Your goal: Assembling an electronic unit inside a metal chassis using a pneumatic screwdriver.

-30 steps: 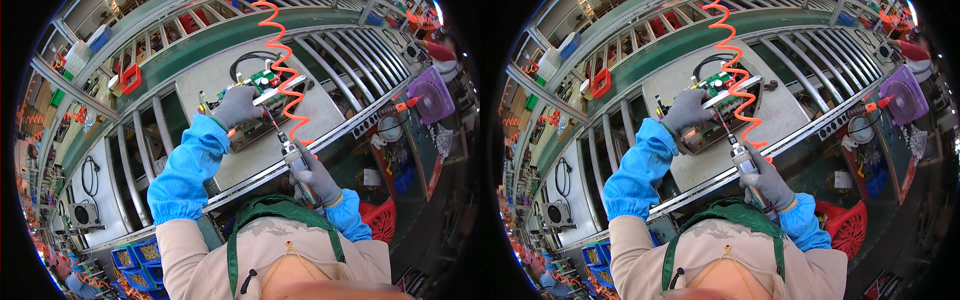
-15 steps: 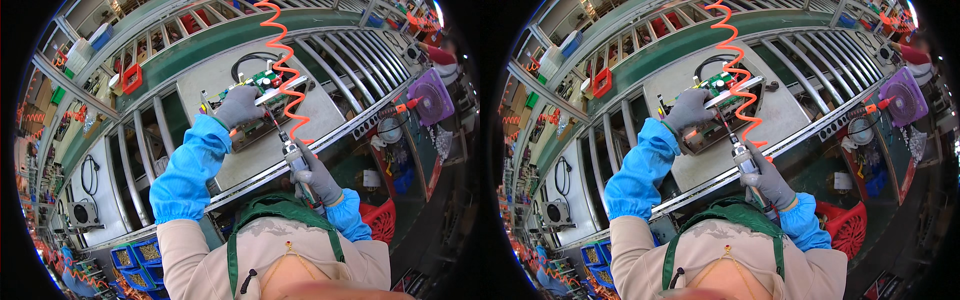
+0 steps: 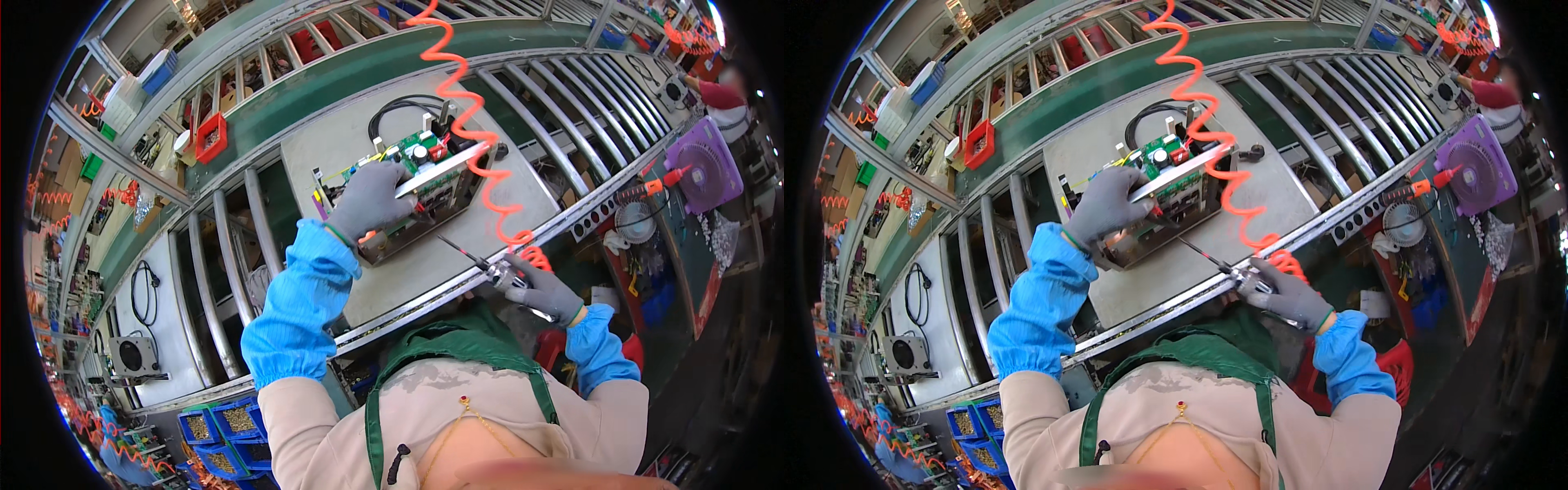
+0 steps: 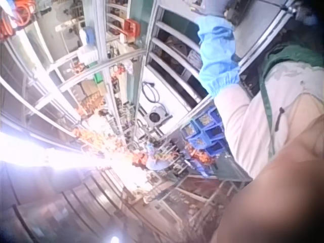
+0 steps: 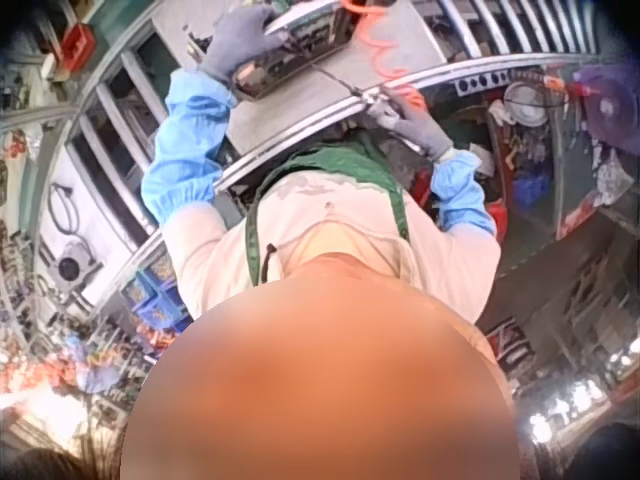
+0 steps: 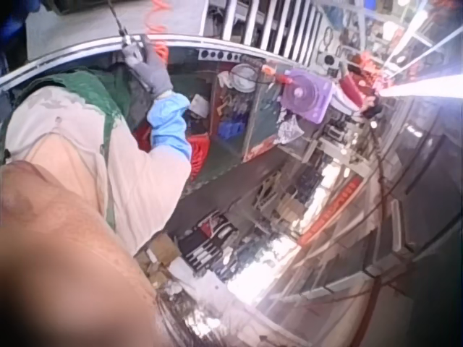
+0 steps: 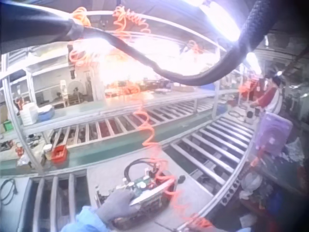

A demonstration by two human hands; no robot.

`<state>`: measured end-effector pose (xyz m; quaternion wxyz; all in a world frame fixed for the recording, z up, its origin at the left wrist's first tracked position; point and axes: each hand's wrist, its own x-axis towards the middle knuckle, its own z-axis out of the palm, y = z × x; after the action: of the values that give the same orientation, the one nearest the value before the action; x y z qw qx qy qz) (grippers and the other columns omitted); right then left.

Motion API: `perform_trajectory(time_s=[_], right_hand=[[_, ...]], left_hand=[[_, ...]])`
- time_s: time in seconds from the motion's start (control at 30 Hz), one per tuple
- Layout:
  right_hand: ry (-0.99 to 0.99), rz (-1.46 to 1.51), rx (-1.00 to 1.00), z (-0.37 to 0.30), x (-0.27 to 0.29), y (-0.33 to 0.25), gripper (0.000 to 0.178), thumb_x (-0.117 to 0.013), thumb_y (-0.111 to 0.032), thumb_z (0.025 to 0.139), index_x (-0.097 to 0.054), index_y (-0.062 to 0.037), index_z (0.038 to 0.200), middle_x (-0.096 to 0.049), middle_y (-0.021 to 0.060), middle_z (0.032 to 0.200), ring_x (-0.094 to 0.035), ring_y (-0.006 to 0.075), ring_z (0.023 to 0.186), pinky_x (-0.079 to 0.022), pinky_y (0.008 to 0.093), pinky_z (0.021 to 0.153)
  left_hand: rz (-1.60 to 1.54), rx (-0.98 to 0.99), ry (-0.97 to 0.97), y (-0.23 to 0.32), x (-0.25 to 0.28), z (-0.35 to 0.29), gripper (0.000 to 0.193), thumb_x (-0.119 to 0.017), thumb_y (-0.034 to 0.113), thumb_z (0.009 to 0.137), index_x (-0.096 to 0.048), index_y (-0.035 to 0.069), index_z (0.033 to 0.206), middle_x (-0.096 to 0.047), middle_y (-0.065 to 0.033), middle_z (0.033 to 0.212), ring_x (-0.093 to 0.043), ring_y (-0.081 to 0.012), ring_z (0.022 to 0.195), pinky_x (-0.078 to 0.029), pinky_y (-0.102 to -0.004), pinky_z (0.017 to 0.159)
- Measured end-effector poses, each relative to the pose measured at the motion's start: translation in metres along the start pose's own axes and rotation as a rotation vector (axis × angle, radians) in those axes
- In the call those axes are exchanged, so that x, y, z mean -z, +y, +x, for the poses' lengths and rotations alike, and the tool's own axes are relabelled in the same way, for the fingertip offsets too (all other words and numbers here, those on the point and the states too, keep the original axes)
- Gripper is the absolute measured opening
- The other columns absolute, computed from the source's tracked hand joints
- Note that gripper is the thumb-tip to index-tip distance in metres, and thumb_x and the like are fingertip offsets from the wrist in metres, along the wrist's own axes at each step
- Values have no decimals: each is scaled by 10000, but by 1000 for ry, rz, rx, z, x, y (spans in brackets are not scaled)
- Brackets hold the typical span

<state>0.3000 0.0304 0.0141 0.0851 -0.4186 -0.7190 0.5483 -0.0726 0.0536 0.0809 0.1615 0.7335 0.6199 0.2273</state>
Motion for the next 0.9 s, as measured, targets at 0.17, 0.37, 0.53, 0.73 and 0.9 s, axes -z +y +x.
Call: perform_trajectory(time_s=[0.17, 0.37, 0.53, 0.73, 0.9], right_hand=[[92, -759, -263, 58, 75, 66, 716, -675, -430, 857, -443, -133, 1465, -674, 211, 1161, -665, 398, 1023, -529, 476, 851], [4, -1034, -112, 138, 117, 66, 763, -694, -373, 837, -389, -139, 1495, -636, 190, 1138, -629, 350, 1070, -521, 478, 860], [100, -597, 232, 197, 69, 14, 750, -640, -339, 872, -335, -48, 1493, -665, 190, 958, -664, 363, 884, -532, 497, 728], [91, -679, 363, 251, 65, -23, 796, -601, -300, 890, -235, 41, 1509, -663, 201, 736, -661, 390, 643, -531, 517, 607], [-36, -674, 448, 349, 76, -77, 748, -583, -251, 895, -258, 0, 1520, -696, 256, 914, -686, 428, 818, -543, 534, 749]], left_hand=[[-10, -30, 76, 3, 0, -4, 391, -759, 252, 730, -707, 18, 1039, -677, -178, 939, -664, -345, 896, -519, -421, 814], [-349, 338, 953, -25, 17, -34, 311, -658, 62, 891, -634, -20, 1190, -671, -111, 1097, -645, -182, 977, -523, -299, 862], [-730, 608, 830, -56, -6, -43, 357, -525, 257, 990, -636, -22, 1184, -644, -74, 1103, -564, -158, 977, -438, -298, 911], [-807, 734, 1088, -33, -45, -67, 347, -476, 282, 1021, -614, 27, 1211, -594, -48, 936, -544, -127, 878, -469, -283, 812], [-645, 1160, 1379, 30, -101, -69, 369, -450, 281, 1029, -571, 51, 1291, -607, -117, 1097, -612, -176, 953, -510, -347, 848]])
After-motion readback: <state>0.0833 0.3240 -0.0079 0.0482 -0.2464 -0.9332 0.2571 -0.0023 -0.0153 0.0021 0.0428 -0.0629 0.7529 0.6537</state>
